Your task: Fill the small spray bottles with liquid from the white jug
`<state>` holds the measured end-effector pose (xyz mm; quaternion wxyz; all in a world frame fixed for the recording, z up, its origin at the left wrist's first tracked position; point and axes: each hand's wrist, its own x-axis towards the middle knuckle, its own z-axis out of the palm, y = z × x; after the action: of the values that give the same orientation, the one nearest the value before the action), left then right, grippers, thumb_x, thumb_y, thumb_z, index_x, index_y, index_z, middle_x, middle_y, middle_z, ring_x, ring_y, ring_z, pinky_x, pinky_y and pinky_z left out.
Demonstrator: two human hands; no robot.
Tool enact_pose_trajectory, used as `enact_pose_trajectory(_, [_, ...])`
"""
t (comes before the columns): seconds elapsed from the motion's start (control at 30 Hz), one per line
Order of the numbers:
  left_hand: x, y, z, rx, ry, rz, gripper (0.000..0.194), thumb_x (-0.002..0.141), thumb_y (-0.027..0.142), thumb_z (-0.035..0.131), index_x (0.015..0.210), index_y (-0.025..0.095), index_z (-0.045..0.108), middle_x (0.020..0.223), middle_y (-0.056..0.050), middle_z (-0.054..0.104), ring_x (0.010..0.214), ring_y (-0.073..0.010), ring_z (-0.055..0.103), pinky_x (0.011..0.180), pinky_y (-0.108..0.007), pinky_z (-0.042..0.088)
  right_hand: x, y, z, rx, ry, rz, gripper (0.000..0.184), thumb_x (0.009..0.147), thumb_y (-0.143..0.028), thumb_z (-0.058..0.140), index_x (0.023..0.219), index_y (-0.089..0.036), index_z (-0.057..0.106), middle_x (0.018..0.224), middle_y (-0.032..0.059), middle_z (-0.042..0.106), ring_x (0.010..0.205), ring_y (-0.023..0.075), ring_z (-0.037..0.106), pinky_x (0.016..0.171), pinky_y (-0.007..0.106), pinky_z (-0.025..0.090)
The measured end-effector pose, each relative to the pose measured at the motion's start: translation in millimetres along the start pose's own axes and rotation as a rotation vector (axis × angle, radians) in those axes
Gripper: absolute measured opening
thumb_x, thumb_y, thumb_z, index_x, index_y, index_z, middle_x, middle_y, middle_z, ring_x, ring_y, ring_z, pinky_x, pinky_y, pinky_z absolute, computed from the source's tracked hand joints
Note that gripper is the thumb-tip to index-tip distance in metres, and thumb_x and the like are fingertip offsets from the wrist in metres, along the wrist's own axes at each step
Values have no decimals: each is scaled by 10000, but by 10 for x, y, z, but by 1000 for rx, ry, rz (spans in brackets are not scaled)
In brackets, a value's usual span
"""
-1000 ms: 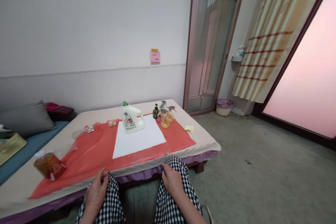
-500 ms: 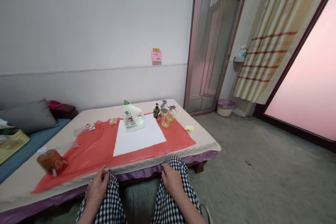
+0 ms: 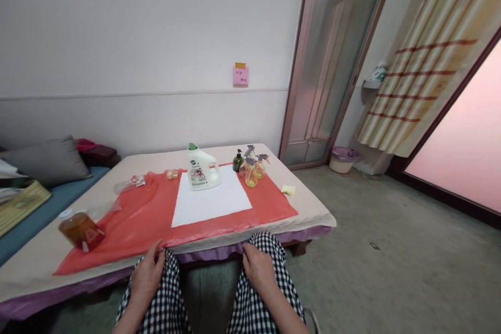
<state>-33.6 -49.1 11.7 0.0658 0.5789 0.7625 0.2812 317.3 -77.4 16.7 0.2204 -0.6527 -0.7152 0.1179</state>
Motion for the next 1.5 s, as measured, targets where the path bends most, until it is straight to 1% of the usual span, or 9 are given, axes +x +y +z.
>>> enact_pose_trajectory(0.2, [-22,49,-54,-46,32,53,364,961,257,446,1280,187,606,1150,-93,744,1012,-231,703,854,-303,476,2,47,-27,5,-2,-24,386,940,-213,385,1205,-197,665,1180,85,719,1023,224,699,891,316,502])
enact_pose_trajectory(0.57, [-15,-28,-51,-83,60,43,374,945,290,446,1266,201,616,1136,-93,753,987,-242,716,851,-332,496,47,1,-61,157,9,-15,420,911,-296,372,1160,-191,694,1140,96,732,1004,248,703,902,364,509])
enact_pose_trajectory(0.8, [35,41,-22,-291,38,-31,379,865,419,492,1148,242,672,1002,-61,783,929,-269,738,798,-361,546,288,56,-283,363,32,32,383,861,-388,423,1004,-203,727,941,75,762,869,240,718,787,352,541])
enact_pose_trajectory(0.93, [220,349,23,-502,-56,-56,393,801,523,574,1040,240,705,910,-43,789,890,-270,746,765,-347,572,674,165,-383,459,123,79,407,857,-468,457,997,-189,719,887,87,757,816,243,711,753,349,542])
enact_pose_trajectory(1.1, [725,1150,123,-662,-93,17,419,790,538,615,1038,215,715,864,-48,773,799,-236,737,743,-326,578,1362,358,-339,496,285,187,465,827,-540,495,1026,-170,692,780,85,724,704,249,674,694,379,531])
enact_pose_trajectory(1.2, [1108,1692,183,-707,-116,94,372,824,479,599,1051,208,713,869,-54,768,808,-223,733,747,-320,574,1868,461,-287,493,412,237,534,796,-573,514,1079,-142,653,952,142,717,852,288,670,795,439,527])
enact_pose_trajectory(1.3, [1472,2070,329,-762,-107,204,322,838,413,593,1040,192,710,857,-49,761,782,-201,725,778,-308,563,2414,546,-251,489,540,257,659,780,-583,538,1240,-112,567,1263,207,610,1160,332,577,994,495,450])
enact_pose_trajectory(1.4, [1719,2160,609,-762,-133,279,310,859,361,560,1068,184,705,882,-52,760,777,-188,721,778,-297,551,2921,633,-226,498,617,259,730,761,-558,590,1349,-139,481,1394,195,513,1307,326,464,1106,487,352])
enact_pose_trajectory(1.5, [1793,2050,918,-661,-166,277,293,874,310,526,1070,184,704,870,-54,757,765,-191,711,748,-302,533,3301,735,-204,518,640,270,714,723,-534,638,1315,-159,497,1332,187,546,1269,339,479,1066,491,375])
